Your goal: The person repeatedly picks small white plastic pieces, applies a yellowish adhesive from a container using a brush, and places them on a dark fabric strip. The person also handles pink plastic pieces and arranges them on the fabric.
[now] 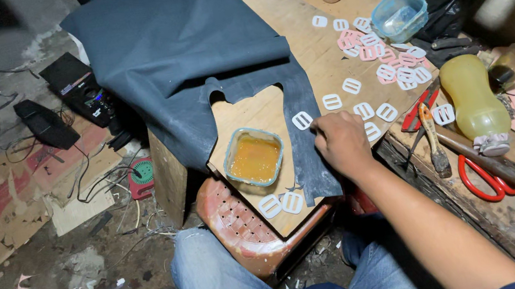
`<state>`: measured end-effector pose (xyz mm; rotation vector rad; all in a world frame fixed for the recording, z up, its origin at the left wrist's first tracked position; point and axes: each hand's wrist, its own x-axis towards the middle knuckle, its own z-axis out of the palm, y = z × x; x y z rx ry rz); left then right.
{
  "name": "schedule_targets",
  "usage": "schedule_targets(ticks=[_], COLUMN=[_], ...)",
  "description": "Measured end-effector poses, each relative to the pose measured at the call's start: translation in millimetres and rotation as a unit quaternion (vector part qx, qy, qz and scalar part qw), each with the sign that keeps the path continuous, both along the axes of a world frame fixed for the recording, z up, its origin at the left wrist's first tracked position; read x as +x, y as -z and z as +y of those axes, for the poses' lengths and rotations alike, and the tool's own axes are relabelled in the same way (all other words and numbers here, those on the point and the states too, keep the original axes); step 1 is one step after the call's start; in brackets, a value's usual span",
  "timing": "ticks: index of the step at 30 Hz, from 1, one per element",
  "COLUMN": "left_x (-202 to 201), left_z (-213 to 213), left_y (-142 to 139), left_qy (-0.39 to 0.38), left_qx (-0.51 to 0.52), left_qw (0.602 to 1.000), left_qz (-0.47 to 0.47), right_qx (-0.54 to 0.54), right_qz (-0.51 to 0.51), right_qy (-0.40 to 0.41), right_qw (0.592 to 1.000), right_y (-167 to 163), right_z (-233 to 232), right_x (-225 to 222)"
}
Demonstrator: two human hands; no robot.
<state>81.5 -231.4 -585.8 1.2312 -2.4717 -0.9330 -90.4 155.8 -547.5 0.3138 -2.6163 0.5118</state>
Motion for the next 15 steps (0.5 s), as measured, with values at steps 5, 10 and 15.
schedule_targets(ticks=[5,10,15], left_x=[-1,-3,-1], left_z=[1,12,49], left_y=[4,-5,-20], left_qy=[0.033,0.055,0.220], left_qx=[-0.098,-0.098,0.078], left_qw=[0.990,0.986,0.928], left_qz=[0.097,0.123,0.290], right_qx=[0.044,-0.018,-0.471], right_qz=[-0.015,0.007,-0.333], right_qy=[0.039,0.024,-0.003], right_qw=[0.998,1.000,0.817], right_y=[-3,-15,-12], right_z=[8,22,3], right_x=[4,27,104])
